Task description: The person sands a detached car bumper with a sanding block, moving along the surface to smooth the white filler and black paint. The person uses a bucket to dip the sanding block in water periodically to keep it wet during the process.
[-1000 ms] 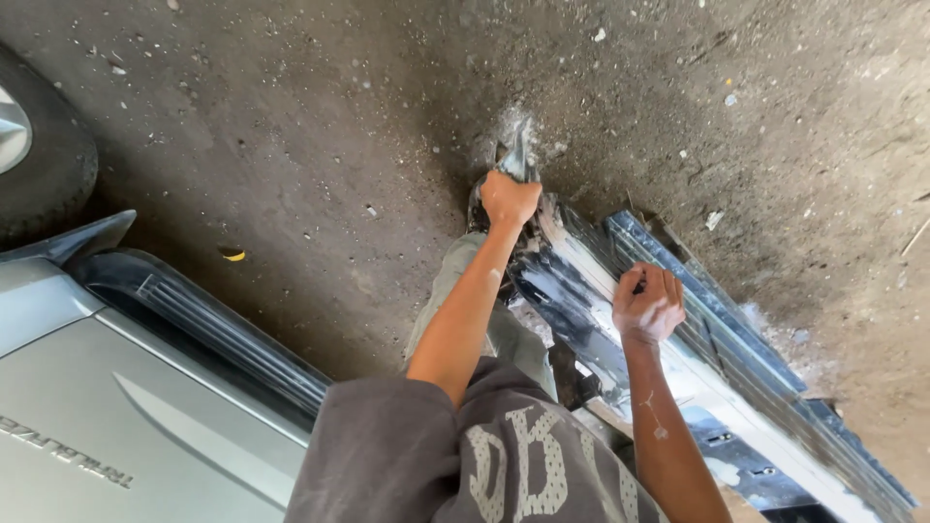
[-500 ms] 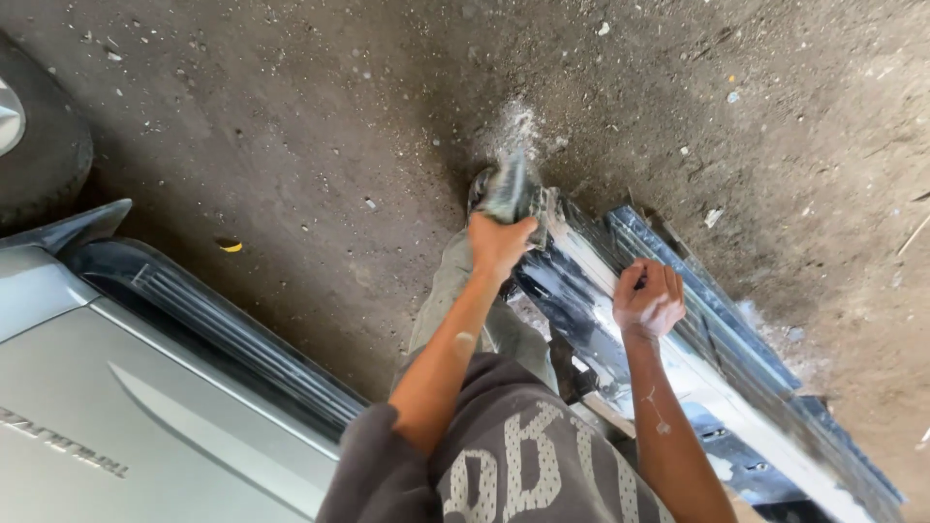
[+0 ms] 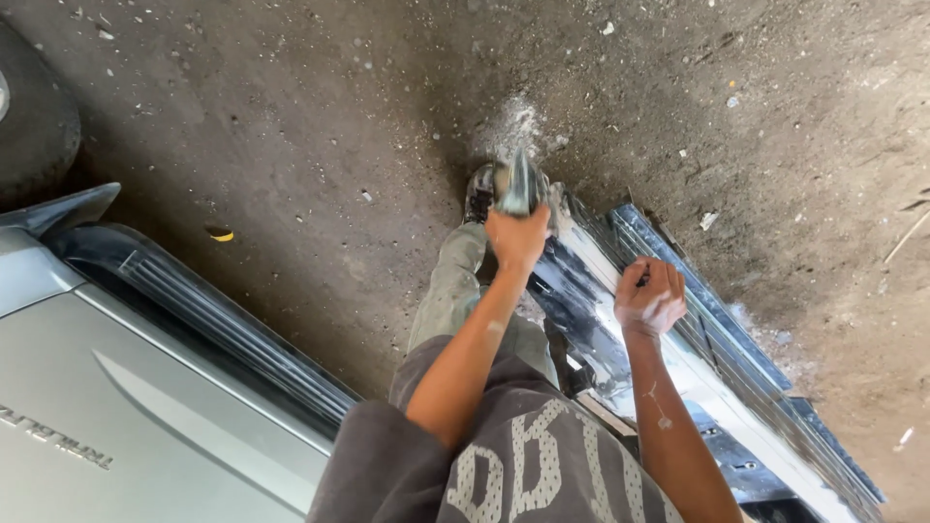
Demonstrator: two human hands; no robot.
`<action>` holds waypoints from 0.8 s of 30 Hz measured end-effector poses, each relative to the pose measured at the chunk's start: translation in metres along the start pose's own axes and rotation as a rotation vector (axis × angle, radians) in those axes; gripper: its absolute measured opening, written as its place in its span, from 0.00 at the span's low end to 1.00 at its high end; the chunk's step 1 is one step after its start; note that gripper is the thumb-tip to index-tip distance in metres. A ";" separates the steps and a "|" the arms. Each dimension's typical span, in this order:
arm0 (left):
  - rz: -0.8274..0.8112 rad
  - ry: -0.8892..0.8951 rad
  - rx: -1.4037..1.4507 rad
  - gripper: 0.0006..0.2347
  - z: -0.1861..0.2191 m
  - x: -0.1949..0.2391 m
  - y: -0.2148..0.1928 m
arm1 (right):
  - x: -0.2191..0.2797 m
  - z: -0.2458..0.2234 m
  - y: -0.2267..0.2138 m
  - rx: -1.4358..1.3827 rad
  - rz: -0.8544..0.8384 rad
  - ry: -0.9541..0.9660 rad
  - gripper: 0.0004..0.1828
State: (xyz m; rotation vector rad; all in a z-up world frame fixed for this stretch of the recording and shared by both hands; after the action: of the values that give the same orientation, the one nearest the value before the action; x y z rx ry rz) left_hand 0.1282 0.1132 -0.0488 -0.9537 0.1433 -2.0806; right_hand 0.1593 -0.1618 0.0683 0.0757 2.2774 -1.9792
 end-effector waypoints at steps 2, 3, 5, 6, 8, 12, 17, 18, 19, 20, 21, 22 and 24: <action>-0.075 -0.139 -0.065 0.09 0.000 -0.002 0.008 | 0.002 0.002 0.001 -0.005 -0.020 0.022 0.12; -0.145 -0.272 -0.128 0.10 -0.007 0.000 0.013 | 0.002 0.004 0.002 -0.016 -0.038 0.040 0.12; -0.122 -0.185 -0.029 0.09 0.003 0.006 0.009 | -0.009 -0.013 -0.006 -0.039 0.009 0.004 0.12; -0.110 -0.114 0.043 0.09 0.009 0.015 0.003 | -0.007 -0.022 -0.017 -0.051 0.033 -0.010 0.11; -0.121 -0.152 0.007 0.11 -0.019 -0.008 0.026 | -0.004 -0.012 -0.009 -0.036 -0.007 0.034 0.11; -0.072 -0.039 -0.419 0.10 -0.037 -0.049 0.049 | -0.008 -0.029 -0.020 -0.019 0.020 -0.015 0.10; -0.127 -0.043 -0.171 0.16 -0.009 -0.028 0.036 | -0.006 -0.013 -0.007 -0.026 -0.014 0.046 0.10; -0.112 -0.116 -0.241 0.20 -0.025 -0.035 0.043 | -0.003 -0.003 0.000 -0.018 -0.065 0.106 0.11; -0.111 -0.122 -0.238 0.20 -0.046 -0.047 0.057 | 0.004 -0.002 -0.005 -0.015 -0.067 0.100 0.11; -0.106 -0.105 -0.347 0.17 -0.063 -0.068 0.075 | 0.003 -0.006 -0.007 -0.020 -0.021 0.058 0.10; -0.099 -0.088 -0.456 0.15 -0.079 -0.092 0.093 | 0.002 -0.011 -0.008 -0.026 0.026 0.017 0.10; -0.101 -0.098 -0.455 0.15 -0.085 -0.091 0.091 | -0.002 -0.013 -0.008 -0.020 0.018 0.013 0.10; -0.077 -0.115 -0.423 0.20 -0.101 -0.089 0.086 | -0.004 -0.007 -0.005 -0.048 -0.005 0.089 0.11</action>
State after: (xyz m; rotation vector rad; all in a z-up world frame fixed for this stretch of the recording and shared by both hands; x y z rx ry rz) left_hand 0.1482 0.0991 -0.2073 -1.3461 0.5080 -2.1002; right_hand 0.1623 -0.1550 0.0748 0.1564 2.3801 -1.9601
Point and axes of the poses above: each hand's wrist, its own x-axis away from the middle knuckle, its own y-axis out of the palm, z = x × y, the point moved 10 cm from there along -x, towards the middle knuckle, and after that the axes turned 8 degrees about z, right-handed, at the moved point
